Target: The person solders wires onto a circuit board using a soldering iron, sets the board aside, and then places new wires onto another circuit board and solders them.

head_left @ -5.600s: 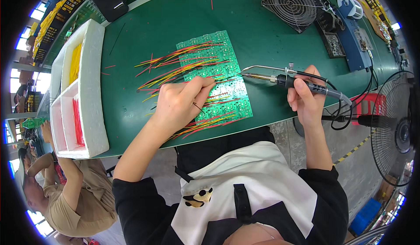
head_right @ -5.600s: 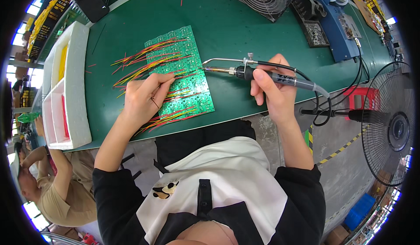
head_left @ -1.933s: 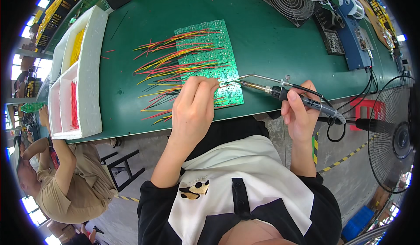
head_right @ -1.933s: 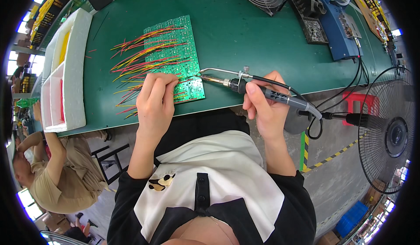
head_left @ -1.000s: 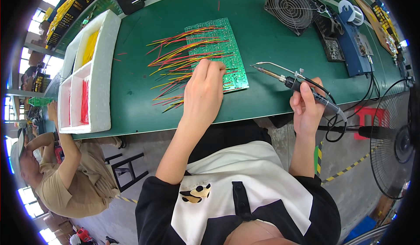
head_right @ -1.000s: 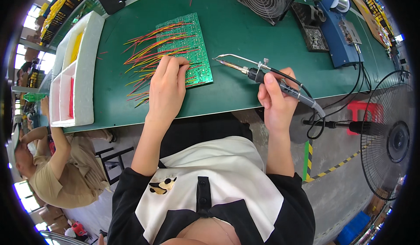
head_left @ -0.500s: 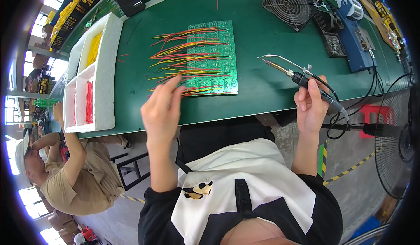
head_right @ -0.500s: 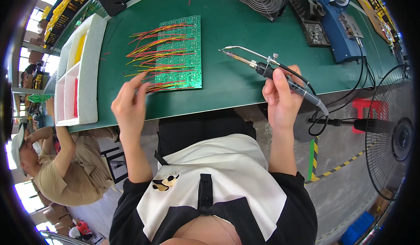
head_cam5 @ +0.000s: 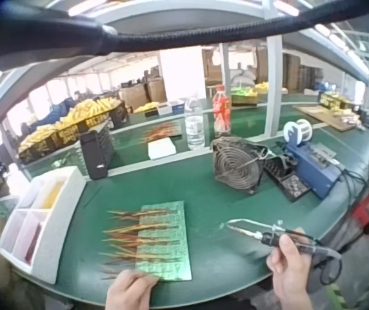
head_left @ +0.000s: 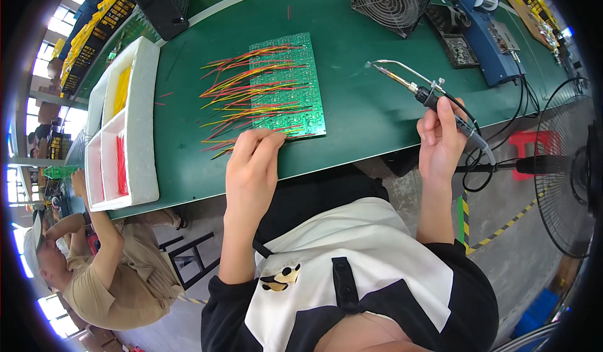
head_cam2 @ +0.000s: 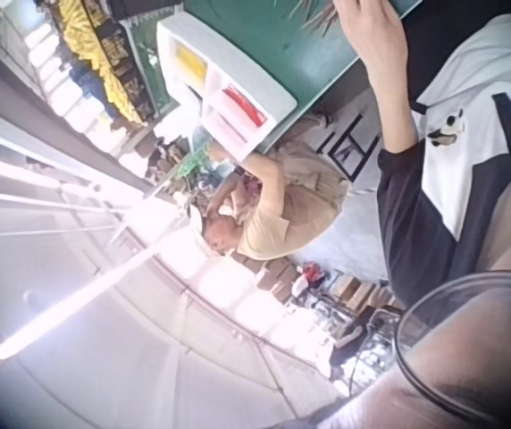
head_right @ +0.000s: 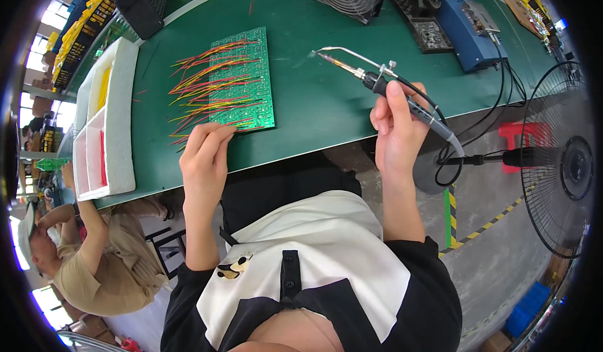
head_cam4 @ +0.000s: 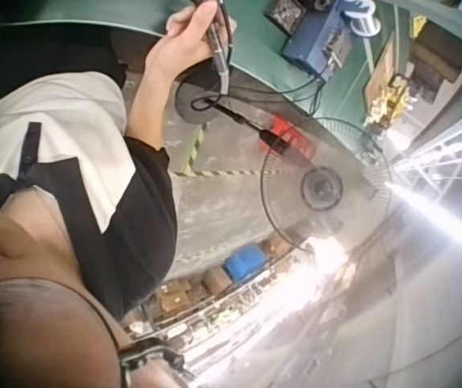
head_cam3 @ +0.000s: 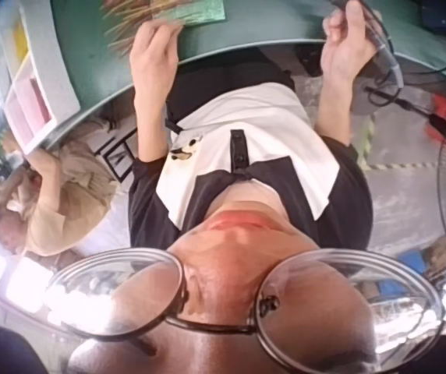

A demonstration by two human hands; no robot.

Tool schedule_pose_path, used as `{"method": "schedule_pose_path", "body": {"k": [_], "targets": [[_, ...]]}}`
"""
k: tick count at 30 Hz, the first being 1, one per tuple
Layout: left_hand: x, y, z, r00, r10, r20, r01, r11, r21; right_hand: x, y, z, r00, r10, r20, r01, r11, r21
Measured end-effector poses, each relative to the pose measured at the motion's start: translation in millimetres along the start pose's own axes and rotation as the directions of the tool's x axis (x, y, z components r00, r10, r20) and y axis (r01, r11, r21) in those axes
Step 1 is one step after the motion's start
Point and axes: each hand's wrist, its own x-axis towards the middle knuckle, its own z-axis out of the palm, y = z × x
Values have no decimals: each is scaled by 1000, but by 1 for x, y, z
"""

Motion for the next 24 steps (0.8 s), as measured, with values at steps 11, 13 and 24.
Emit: {"method": "schedule_pose_path", "body": {"k": [11, 13, 24], "targets": [[4, -6, 23, 990, 52, -131, -45, 998, 54, 2, 0, -8, 991, -64, -114, 63, 998, -20], [7, 3, 16, 990, 33, -138, -25, 998, 57, 0, 1, -10, 995, -64, -79, 63, 998, -25], [12, 0, 21, 992, -56, -116, 47, 995, -83, 2, 2, -13, 996, -63, -65, 60, 997, -48]]}}
